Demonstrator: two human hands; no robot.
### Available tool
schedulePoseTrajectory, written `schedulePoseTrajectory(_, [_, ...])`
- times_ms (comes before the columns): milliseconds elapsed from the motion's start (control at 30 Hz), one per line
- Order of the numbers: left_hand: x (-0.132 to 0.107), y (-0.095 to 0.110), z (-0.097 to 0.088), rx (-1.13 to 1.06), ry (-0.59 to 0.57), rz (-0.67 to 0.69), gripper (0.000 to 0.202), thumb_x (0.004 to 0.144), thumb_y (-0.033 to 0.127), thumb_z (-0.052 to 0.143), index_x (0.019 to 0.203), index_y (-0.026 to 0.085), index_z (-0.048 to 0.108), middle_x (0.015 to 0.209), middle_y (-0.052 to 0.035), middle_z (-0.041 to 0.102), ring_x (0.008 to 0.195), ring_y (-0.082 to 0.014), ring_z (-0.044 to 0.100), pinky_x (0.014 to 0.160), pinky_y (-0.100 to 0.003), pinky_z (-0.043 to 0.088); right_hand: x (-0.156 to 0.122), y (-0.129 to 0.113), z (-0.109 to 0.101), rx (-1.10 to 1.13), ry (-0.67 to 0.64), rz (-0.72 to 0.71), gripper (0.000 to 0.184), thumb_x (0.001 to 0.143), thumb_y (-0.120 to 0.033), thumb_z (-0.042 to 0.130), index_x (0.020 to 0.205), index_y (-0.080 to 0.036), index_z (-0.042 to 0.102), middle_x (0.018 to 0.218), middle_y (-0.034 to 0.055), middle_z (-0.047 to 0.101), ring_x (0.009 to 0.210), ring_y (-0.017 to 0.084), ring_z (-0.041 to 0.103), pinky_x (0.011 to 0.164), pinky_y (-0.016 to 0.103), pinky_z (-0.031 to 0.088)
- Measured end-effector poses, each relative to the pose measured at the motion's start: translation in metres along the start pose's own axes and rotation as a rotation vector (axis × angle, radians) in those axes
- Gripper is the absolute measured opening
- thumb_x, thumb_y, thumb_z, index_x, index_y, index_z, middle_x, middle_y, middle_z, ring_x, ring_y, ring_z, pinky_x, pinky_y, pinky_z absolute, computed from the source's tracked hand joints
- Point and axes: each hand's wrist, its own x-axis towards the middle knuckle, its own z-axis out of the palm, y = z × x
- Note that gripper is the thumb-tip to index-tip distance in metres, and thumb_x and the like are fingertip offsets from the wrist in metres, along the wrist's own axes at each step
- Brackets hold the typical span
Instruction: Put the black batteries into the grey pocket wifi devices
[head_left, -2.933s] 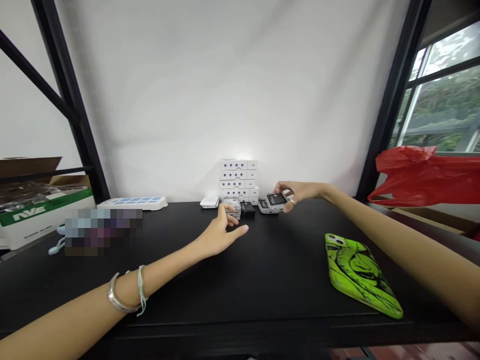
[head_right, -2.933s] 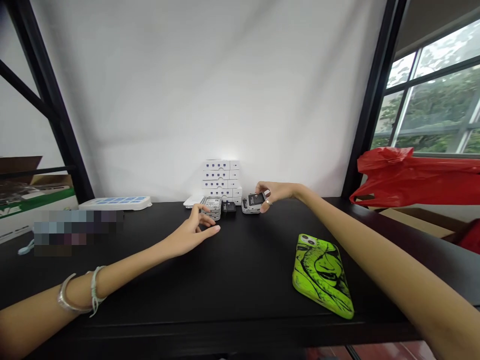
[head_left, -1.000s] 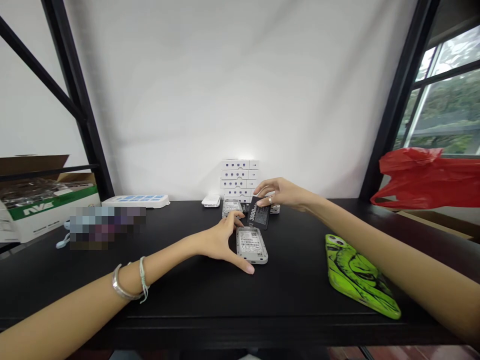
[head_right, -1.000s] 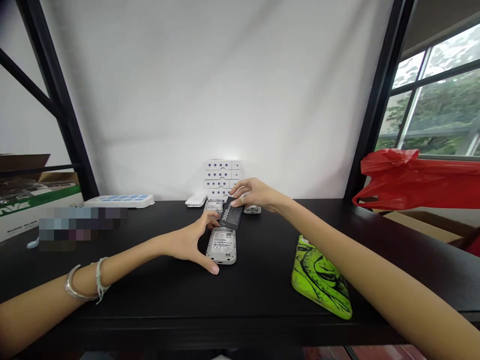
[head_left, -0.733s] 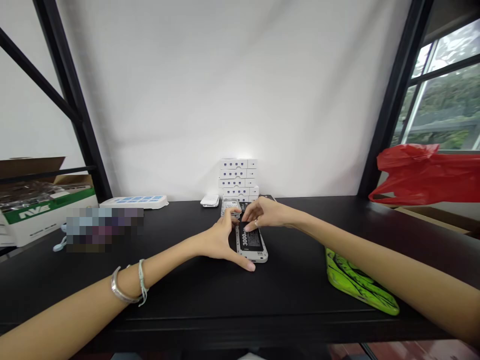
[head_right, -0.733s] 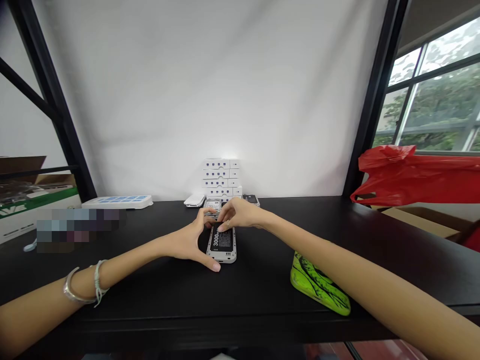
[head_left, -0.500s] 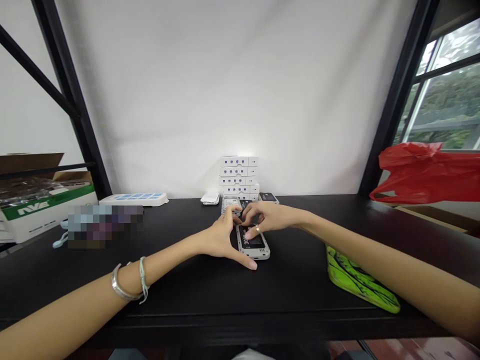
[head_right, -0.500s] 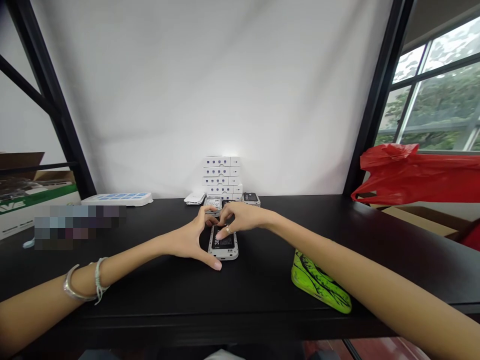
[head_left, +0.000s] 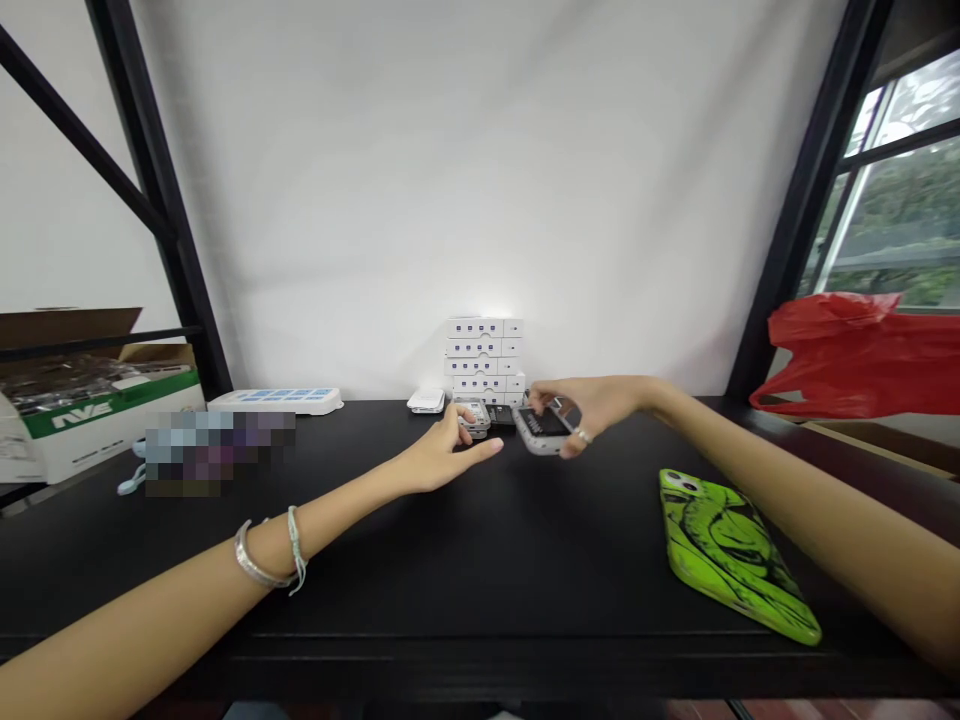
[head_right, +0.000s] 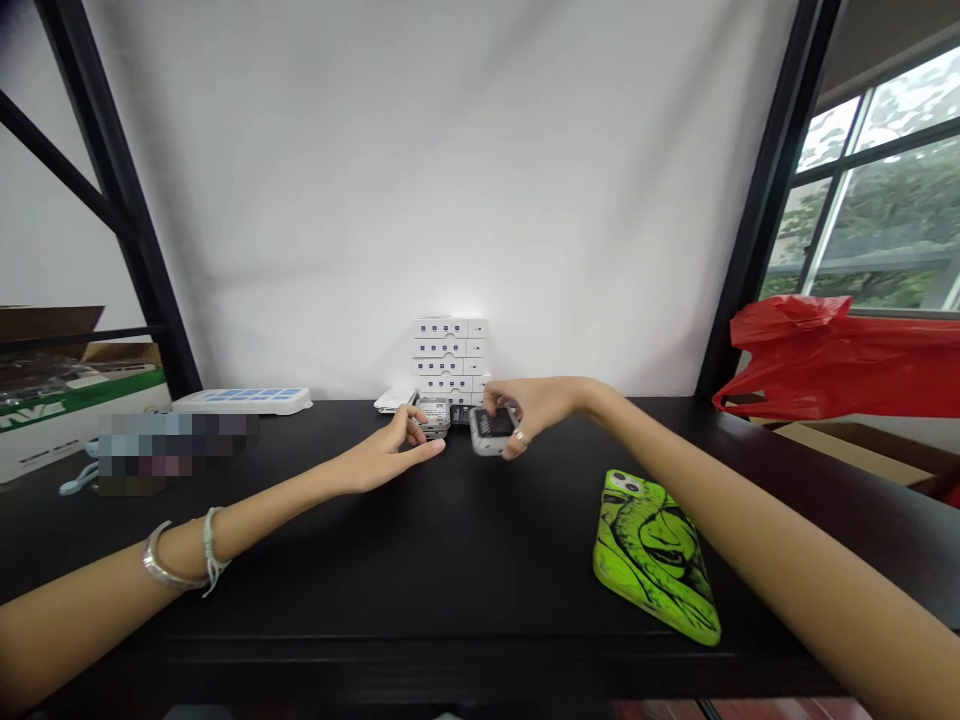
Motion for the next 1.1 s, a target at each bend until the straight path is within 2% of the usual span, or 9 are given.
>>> schedulePoseTrajectory(67, [0.011, -0.004, -0.007, 0.133, 0.058, -0.036, 0.035, 0.087, 0.052, 0.039, 0.096, 0.019, 0.048, 0.09, -0.0028, 0.058, 0.083, -0.0173, 0.057, 0.073, -0.028, 0.046, 0.0, 0.031, -0.009, 0.015, 0.089, 0.094, 0.05, 0.056, -0.043, 0.071, 0.094, -0.023, 0.044, 0.099, 0.004, 0.053, 0.089, 0.023, 0.051, 0.07, 0.03, 0.041])
schedulePoseTrajectory(167, [0.036, -0.013, -0.019, 0.275, 0.124, -0.114, 0.028, 0.091, 0.039, 0.036, 0.08, 0.018, 0.052, 0.079, -0.0021, 0.059, 0.076, -0.017, 0.057, 0.067, -0.027, 0.043, 0.008, 0.071, -0.012, 0.047, 0.171, 0.165, 0.045, 0.056, -0.041, 0.068, 0.089, -0.023, 0.043, 0.097, 0.0027, 0.053, 0.09, 0.023, 0.05, 0.069, 0.029, 0.039])
schedulePoseTrajectory(333, [0.075, -0.027, -0.029, 0.433, 0.107, -0.263, 0.032, 0.092, 0.04, 0.044, 0.084, 0.013, 0.059, 0.078, -0.0025, 0.061, 0.07, -0.0151, 0.059, 0.067, -0.031, 0.048, 0.034, 0.098, -0.004, 0.073, 0.205, 0.247, 0.045, 0.051, -0.037, 0.068, 0.084, -0.023, 0.041, 0.093, 0.0029, 0.052, 0.086, 0.023, 0.049, 0.067, 0.029, 0.038])
schedulePoseTrajectory(500, [0.085, -0.032, -0.022, 0.548, 0.074, -0.307, 0.031, 0.09, 0.041, 0.049, 0.101, 0.013, 0.058, 0.098, -0.0059, 0.062, 0.087, -0.0179, 0.061, 0.079, -0.038, 0.05, 0.043, 0.096, -0.001, 0.112, 0.153, 0.229, 0.04, 0.053, -0.034, 0.064, 0.088, -0.023, 0.047, 0.1, 0.0045, 0.055, 0.093, 0.025, 0.052, 0.073, 0.031, 0.042])
schedulePoseTrajectory(600, [0.083, -0.034, -0.019, 0.572, 0.029, -0.295, 0.029, 0.09, 0.037, 0.051, 0.105, 0.013, 0.057, 0.103, -0.0064, 0.061, 0.09, -0.0185, 0.061, 0.079, -0.038, 0.051, 0.035, 0.091, -0.005, 0.105, 0.139, 0.215, 0.049, 0.057, -0.039, 0.066, 0.101, -0.024, 0.05, 0.118, 0.0079, 0.052, 0.108, 0.03, 0.049, 0.083, 0.036, 0.042])
schedulePoseTrajectory(733, [0.076, -0.029, -0.022, 0.6, 0.007, -0.284, 0.026, 0.09, 0.035, 0.052, 0.104, 0.013, 0.057, 0.101, -0.0058, 0.061, 0.087, -0.0171, 0.061, 0.077, -0.037, 0.052, 0.026, 0.075, -0.014, 0.066, 0.28, 0.184, 0.06, 0.063, -0.053, 0.065, 0.115, -0.025, 0.048, 0.134, 0.0096, 0.043, 0.122, 0.032, 0.039, 0.092, 0.04, 0.038])
schedulePoseTrajectory(867, [0.055, -0.005, -0.023, 0.623, 0.018, -0.224, 0.029, 0.09, 0.034, 0.043, 0.083, 0.013, 0.062, 0.083, -0.008, 0.064, 0.079, -0.0223, 0.063, 0.067, -0.033, 0.048, 0.036, 0.052, -0.009, -0.07, 0.355, 0.043, 0.047, 0.07, -0.052, 0.059, 0.105, -0.02, 0.058, 0.113, 0.0108, 0.057, 0.106, 0.029, 0.049, 0.088, 0.041, 0.04])
schedulePoseTrajectory(967, [0.031, 0.018, -0.012, 0.636, 0.007, -0.137, 0.032, 0.086, 0.031, 0.039, 0.069, 0.016, 0.062, 0.074, -0.0087, 0.065, 0.075, -0.0266, 0.064, 0.061, -0.032, 0.045, 0.056, 0.036, 0.007, -0.205, 0.246, -0.074, 0.039, 0.075, -0.048, 0.055, 0.1, -0.019, 0.064, 0.101, 0.0105, 0.06, 0.101, 0.029, 0.049, 0.086, 0.042, 0.04])
schedulePoseTrajectory(1100, [-0.001, 0.04, 0.007, 0.666, -0.025, -0.065, 0.033, 0.083, 0.031, 0.037, 0.064, 0.018, 0.06, 0.069, -0.0093, 0.063, 0.072, -0.029, 0.064, 0.06, -0.035, 0.044, 0.074, 0.026, 0.03, -0.408, 0.151, -0.049, 0.039, 0.082, -0.046, 0.046, 0.099, -0.019, 0.067, 0.105, 0.0137, 0.057, 0.105, 0.033, 0.042, 0.094, 0.05, 0.031])
